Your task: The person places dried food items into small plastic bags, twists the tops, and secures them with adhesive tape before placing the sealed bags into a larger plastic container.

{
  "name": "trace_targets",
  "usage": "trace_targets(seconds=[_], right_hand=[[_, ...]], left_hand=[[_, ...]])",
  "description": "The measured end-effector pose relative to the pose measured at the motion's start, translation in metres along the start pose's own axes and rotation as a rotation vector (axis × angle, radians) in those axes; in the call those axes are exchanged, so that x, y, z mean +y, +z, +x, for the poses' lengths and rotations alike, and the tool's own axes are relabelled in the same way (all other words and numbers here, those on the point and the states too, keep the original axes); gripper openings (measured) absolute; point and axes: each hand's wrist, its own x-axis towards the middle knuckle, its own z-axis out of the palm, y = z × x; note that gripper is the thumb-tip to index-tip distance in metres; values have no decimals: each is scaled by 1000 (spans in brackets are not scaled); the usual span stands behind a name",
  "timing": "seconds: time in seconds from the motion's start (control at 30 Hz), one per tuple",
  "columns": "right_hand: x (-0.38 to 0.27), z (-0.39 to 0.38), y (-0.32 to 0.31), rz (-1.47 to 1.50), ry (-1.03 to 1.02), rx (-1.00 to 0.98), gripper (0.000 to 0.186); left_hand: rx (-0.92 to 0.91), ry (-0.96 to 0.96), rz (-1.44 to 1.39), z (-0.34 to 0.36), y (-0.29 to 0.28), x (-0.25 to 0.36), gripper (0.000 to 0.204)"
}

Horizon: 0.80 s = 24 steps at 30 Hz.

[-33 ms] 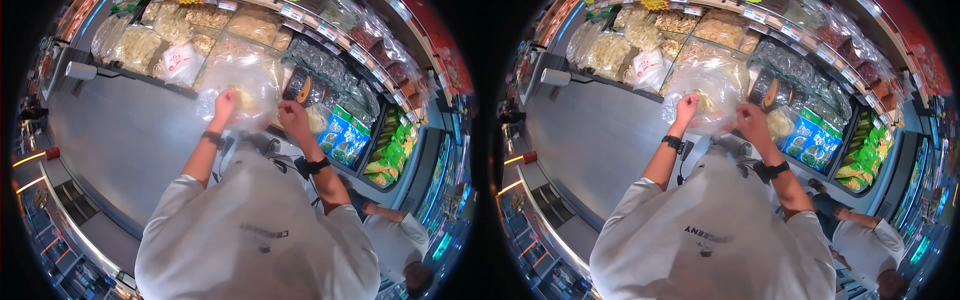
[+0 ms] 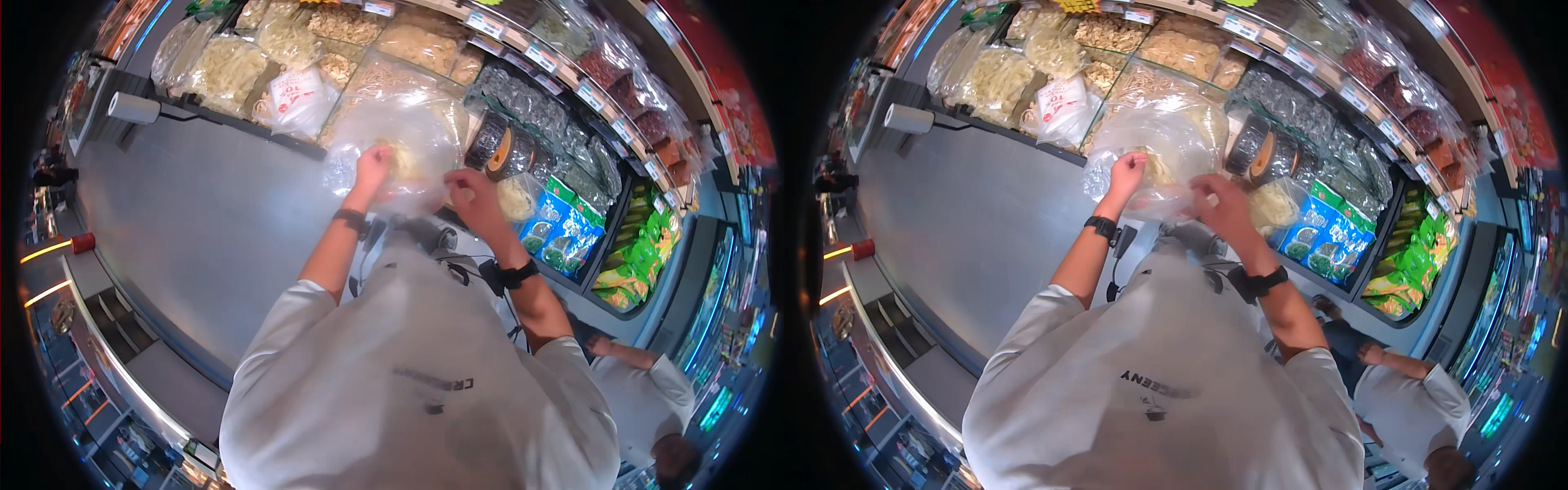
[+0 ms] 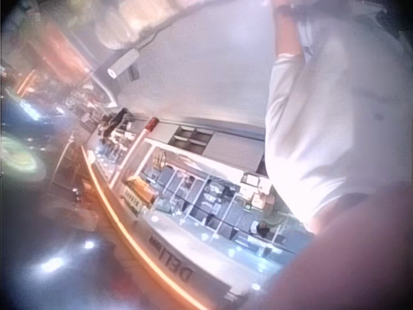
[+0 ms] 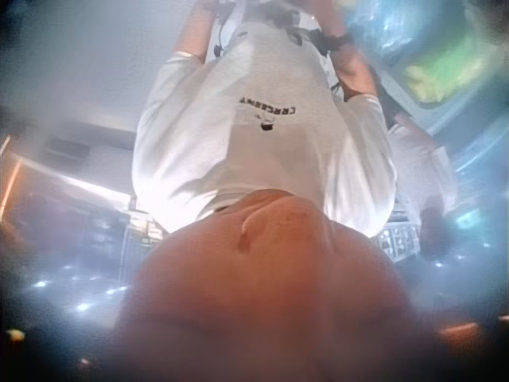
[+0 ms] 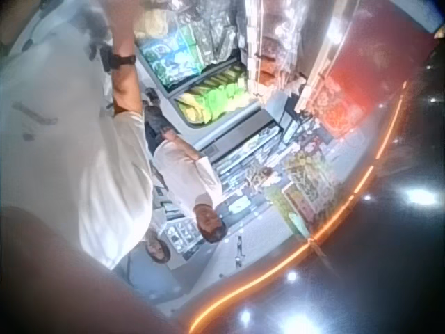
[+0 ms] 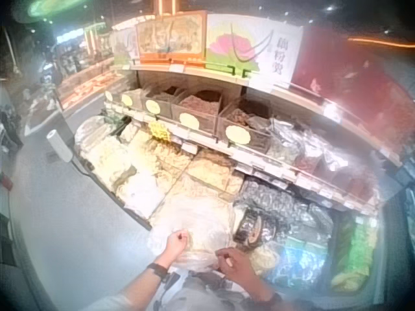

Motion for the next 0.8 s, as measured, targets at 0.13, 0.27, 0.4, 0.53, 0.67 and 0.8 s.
trace_targets(seconds=[0.13,0.27,0.4,0.53,0.67,0.8], right_hand=[[5,39,82,16,-224,-207,18],[88,94,115,-225,-34,-497,29],[101,115,130,-318,103,-433,35],[107,121,140,-393,314,-142,42],[92,123,174,-491,286,3,48],[159,137,191,-643,307,-503,41]], left_hand=[[-132,-74,-31,20,18,-51,36],[-155,-476,-394,11,27,10,46],[-113,-206,298,24,27,-52,50],[-223,-198,6,42,24,-45,43],[-27,-138,29,48,27,-35,43],[-87,-289,-114,50,51,-65,46]])
